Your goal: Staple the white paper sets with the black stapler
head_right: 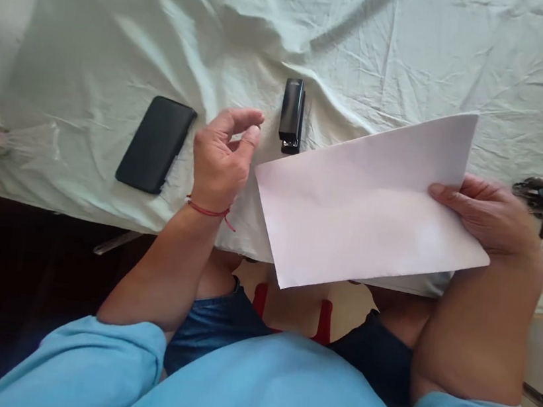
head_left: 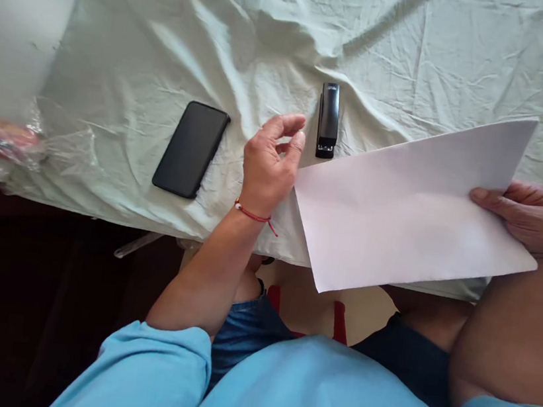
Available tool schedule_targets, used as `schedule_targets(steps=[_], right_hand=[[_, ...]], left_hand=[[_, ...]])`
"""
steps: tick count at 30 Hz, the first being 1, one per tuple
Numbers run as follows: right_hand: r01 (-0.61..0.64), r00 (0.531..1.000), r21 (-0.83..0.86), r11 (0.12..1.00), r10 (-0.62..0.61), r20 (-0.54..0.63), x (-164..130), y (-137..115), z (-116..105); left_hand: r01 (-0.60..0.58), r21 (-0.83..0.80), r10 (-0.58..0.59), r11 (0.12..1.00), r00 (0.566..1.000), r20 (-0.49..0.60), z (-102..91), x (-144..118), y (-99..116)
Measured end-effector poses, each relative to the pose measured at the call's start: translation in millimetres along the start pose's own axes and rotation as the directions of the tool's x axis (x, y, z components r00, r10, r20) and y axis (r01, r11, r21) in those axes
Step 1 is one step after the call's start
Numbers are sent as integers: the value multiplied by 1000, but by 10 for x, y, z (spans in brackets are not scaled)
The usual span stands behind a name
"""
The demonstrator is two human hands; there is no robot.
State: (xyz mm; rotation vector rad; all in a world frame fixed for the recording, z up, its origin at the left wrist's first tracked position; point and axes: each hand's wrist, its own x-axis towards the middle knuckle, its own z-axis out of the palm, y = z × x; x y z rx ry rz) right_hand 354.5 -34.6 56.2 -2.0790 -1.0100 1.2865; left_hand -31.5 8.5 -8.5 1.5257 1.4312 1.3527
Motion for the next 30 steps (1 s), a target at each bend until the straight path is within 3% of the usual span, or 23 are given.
schedule_targets(steps=[4,8,13,20,30], right_hand=[[158,987,155,975,-152,-54,-34,-111,188],[294,954,257,921,-270,-127,70,-156,327],[366,930,325,872,-330,-162,141,-189,439],[346,937,338,875,-340,-81,128,-262,532],[296,933,325,898,-345,105,222,-236,552]], left_hand=[[150,-268,-173,952,983,-63,-65,-18,27],[352,-441,-354,826,932,80,-142,-62,117],[401,-432,-347,808,916,200,-215,-119,151],[488,-374,-474,789,870,135,-306,-101,148],[508,-396,-512,765,853,106,-369,-114,179]])
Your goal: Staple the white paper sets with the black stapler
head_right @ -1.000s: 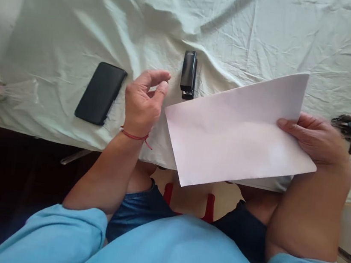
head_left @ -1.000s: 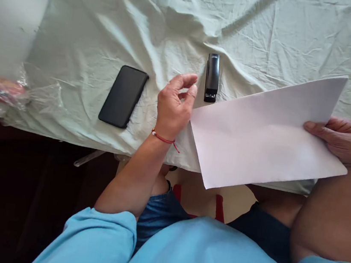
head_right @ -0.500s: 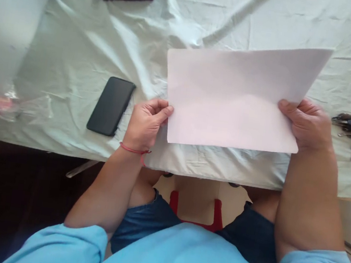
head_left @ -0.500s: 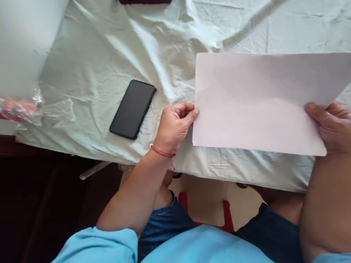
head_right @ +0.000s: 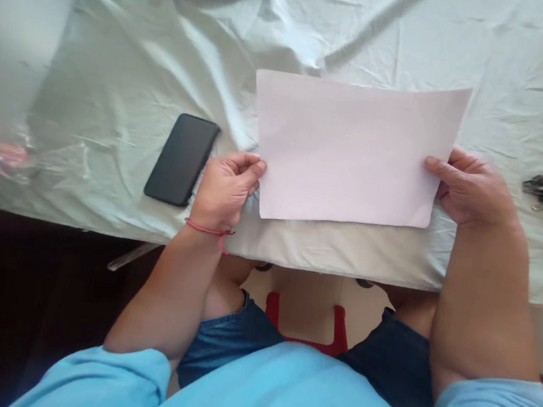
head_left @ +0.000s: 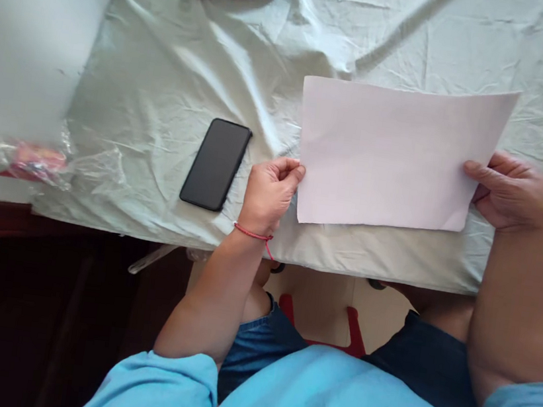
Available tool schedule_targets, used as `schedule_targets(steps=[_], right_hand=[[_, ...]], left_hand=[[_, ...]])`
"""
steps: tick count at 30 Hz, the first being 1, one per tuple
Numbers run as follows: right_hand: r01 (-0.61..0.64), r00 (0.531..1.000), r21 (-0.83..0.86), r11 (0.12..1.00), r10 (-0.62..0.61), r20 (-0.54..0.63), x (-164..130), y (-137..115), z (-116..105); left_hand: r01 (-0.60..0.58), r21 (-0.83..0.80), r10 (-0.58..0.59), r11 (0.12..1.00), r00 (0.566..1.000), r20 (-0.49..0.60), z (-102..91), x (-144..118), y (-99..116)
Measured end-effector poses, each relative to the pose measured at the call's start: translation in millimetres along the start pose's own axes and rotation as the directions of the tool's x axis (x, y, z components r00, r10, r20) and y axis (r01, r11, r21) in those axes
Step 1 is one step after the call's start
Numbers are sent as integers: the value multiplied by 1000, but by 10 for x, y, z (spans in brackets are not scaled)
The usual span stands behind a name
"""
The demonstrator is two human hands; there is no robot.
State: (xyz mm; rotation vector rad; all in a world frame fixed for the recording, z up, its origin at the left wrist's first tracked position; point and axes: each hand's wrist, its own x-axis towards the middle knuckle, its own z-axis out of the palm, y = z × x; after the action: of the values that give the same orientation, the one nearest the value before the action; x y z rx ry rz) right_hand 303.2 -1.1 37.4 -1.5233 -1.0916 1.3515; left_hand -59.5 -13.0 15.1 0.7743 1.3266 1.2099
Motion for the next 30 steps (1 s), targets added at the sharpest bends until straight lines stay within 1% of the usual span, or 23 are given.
schedule_targets(steps=[2,5,8,10,12,16,21,24,27,30], right_hand=[[17,999,-1,1000,-17,-27,10,22,0],[111,989,22,994,-108,-103,46,45,2],[157,972,34,987,-148,-184,87,35,14],[170,964,46,984,-156,-217,106,18,30],[183,961,56,981,-167,-221,119,9,48],[184,964,43,982,-172,-204,147,48,73],[151,959,-7,988,-149,-242,224,124,89],[182,956,-5,983,-178,-231,255,126,129],[195,954,-11,981,-192,-232,254,106,179],[193,944,-51,980,-200,-263,238,82,218]], left_hand=[[8,-10,-8,1000,1000,-16,0,-8,20],[43,-6,-43,999,999,-2,-13,-27,53],[89,24,-90,996,994,61,-43,-47,68],[91,39,-95,995,988,121,-69,-53,56],[55,55,-63,997,986,155,-94,-50,32],[-31,111,14,993,989,144,-116,-28,-3],[-56,81,48,995,994,99,-82,17,-22],[-63,80,51,995,988,145,-69,38,-44],[-110,159,84,981,983,161,-63,44,-66],[-167,242,143,956,983,115,-33,44,-76]])
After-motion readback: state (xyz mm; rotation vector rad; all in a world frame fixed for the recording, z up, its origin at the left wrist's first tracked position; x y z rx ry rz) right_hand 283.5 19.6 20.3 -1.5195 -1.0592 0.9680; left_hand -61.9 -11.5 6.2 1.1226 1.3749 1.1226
